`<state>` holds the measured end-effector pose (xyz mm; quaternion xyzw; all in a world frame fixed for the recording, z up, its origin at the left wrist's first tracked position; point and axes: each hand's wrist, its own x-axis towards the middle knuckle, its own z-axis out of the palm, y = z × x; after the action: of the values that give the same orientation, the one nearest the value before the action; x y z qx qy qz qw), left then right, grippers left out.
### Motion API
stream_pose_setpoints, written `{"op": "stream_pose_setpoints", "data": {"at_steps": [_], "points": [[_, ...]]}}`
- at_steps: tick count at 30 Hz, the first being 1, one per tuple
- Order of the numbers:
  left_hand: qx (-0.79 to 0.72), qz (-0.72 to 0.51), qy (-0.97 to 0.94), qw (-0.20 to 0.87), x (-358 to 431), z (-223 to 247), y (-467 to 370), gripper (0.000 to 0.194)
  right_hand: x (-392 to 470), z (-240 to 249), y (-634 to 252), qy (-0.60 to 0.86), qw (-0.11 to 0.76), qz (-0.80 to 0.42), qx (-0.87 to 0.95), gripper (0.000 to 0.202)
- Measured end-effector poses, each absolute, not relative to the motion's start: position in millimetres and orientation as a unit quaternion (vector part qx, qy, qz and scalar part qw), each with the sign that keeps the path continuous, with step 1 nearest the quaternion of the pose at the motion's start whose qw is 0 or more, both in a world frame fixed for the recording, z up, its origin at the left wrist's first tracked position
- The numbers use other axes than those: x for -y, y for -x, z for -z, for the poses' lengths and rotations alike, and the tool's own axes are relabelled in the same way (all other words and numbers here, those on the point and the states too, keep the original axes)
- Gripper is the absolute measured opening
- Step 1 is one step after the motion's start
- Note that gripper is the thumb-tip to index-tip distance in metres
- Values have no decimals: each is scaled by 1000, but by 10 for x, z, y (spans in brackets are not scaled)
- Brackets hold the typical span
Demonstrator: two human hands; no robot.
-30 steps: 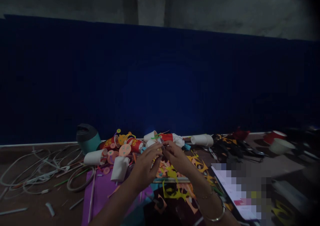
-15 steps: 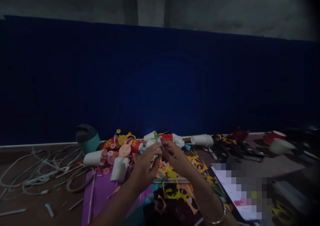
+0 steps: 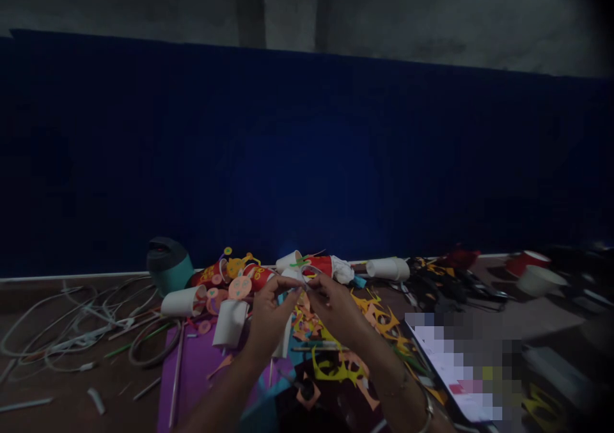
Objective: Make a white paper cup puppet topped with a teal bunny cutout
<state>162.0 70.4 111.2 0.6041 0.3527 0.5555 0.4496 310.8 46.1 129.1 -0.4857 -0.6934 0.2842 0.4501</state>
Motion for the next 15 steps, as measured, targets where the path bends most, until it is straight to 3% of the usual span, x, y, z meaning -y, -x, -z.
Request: {"op": "stream_pose_setpoints", "data": {"at_steps": [7, 15], "points": [[-382, -570, -633, 357, -725, -1053, -1608, 15, -451, -1242, -3011, 521, 421, -161, 725, 7], [-351, -597, -641, 330, -734, -996, -1580, 15, -426, -1261, -2981, 523, 447, -167, 706, 7]]}}
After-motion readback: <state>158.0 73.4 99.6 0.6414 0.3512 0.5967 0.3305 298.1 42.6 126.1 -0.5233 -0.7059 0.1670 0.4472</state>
